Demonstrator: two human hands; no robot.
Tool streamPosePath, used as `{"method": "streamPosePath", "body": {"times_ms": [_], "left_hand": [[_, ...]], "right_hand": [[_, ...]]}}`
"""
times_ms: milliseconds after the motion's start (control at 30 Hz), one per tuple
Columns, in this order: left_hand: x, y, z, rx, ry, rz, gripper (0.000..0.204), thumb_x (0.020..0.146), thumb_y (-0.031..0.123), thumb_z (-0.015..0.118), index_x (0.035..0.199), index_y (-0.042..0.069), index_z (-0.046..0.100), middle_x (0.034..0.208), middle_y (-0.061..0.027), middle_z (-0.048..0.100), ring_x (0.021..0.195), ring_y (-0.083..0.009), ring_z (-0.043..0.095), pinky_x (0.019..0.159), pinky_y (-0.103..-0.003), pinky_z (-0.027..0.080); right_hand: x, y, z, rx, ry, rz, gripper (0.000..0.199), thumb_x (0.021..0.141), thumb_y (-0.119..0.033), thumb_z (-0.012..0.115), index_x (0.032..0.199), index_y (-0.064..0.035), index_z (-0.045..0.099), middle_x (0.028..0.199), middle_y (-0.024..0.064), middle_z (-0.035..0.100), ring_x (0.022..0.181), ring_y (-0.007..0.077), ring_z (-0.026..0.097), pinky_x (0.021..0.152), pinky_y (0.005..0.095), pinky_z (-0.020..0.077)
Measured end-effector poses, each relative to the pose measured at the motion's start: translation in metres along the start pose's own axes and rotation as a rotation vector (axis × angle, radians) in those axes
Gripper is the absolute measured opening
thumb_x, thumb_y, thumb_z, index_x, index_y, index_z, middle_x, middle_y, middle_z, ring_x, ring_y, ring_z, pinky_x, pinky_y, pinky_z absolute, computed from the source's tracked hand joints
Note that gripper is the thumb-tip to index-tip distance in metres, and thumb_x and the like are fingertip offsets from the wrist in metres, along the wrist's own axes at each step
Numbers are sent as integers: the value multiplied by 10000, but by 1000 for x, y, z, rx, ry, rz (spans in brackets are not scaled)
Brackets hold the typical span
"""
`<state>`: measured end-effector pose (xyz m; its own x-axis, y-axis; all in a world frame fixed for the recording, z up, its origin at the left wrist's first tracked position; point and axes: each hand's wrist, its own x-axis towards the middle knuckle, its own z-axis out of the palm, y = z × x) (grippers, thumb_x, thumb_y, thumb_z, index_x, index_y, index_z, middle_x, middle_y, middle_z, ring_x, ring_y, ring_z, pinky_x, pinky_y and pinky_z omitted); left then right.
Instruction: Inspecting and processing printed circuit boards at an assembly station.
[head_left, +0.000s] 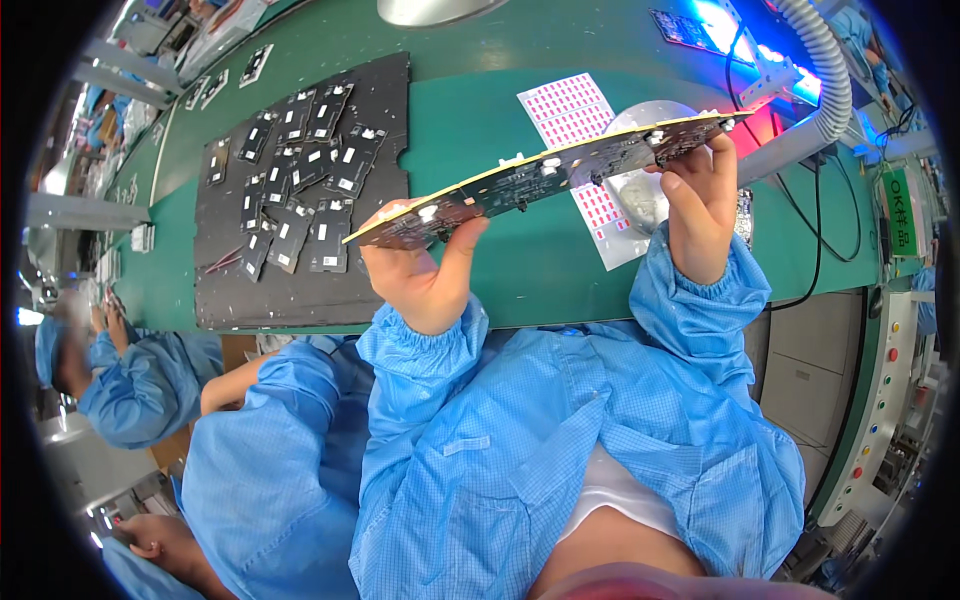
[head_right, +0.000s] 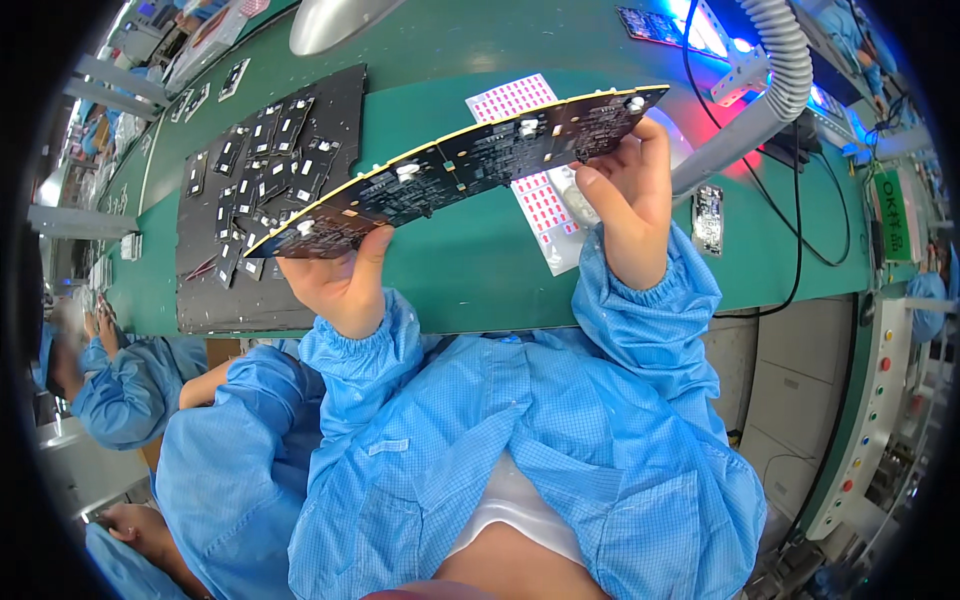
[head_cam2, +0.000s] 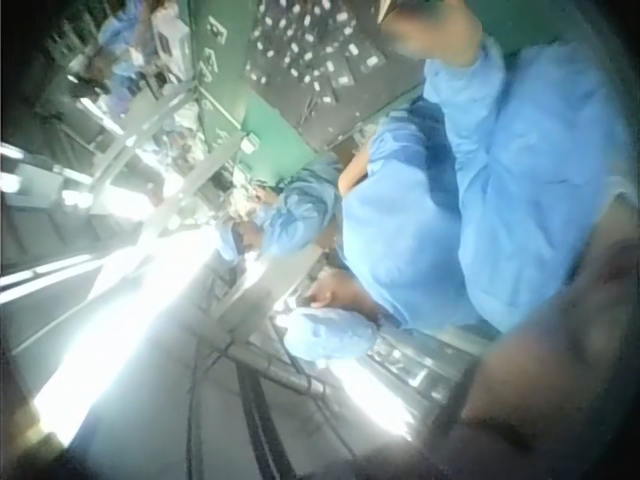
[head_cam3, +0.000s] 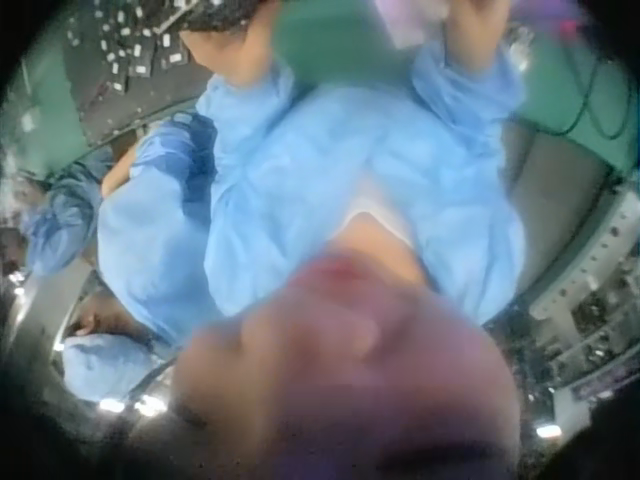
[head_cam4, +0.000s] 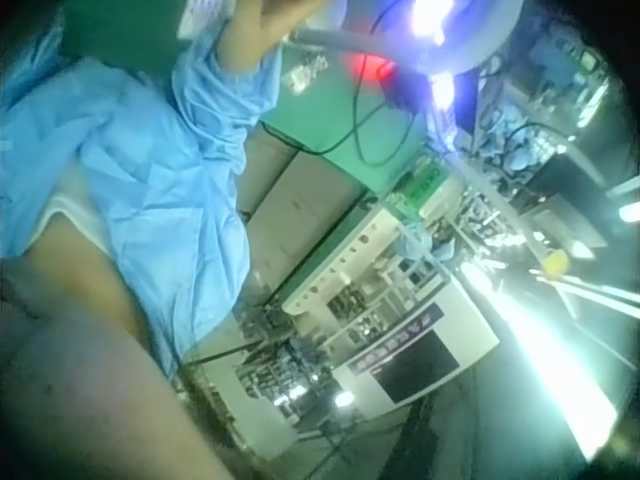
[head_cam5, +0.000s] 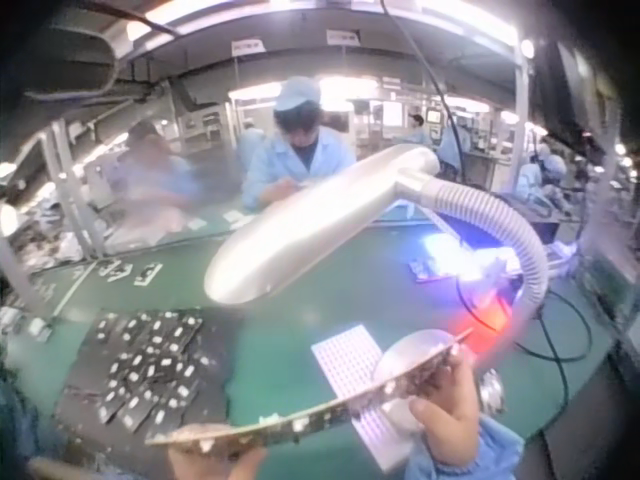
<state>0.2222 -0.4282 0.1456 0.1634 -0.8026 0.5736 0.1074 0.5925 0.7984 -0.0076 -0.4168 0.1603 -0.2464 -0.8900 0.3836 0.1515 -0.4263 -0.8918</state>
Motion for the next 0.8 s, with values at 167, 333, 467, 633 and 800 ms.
{"method": "streamPosePath", "body": {"times_ms": [167,333,467,633,800], "left_hand": [[1,1,2,-5,38,-39,568,654,-119,697,1099,12,369,975,-162,551,878,-237,599,793,-327,487],[13,-11,-5,81,-55,215,462,678,-98,679,1026,20,398,911,-191,572,875,-274,599,780,-354,502],[16,-4,-7,133,-92,325,406,688,-4,708,982,18,429,914,-205,578,864,-268,596,733,-330,515],[15,0,-12,149,-116,340,416,677,13,722,978,17,436,920,-204,580,849,-252,596,720,-317,512],[18,1,-13,129,-139,344,361,715,50,700,963,15,440,918,-209,583,826,-245,594,703,-310,511]], "right_hand": [[0,-3,5,15,34,26,550,748,13,490,1262,0,295,1161,155,458,1062,234,474,886,351,382],[1,6,-2,-76,-71,-121,434,780,7,504,1198,12,384,1117,156,503,1062,239,486,940,365,357],[-1,10,-1,-163,-110,-165,386,803,9,524,1171,-3,407,1115,121,519,1012,161,485,902,289,367],[-1,12,2,-84,-93,-147,384,828,-101,572,1159,8,409,1123,146,518,1033,209,503,960,355,336],[-1,12,1,-140,-105,-233,384,810,-47,574,1153,5,408,1125,136,510,1085,211,468,944,315,356]]}}
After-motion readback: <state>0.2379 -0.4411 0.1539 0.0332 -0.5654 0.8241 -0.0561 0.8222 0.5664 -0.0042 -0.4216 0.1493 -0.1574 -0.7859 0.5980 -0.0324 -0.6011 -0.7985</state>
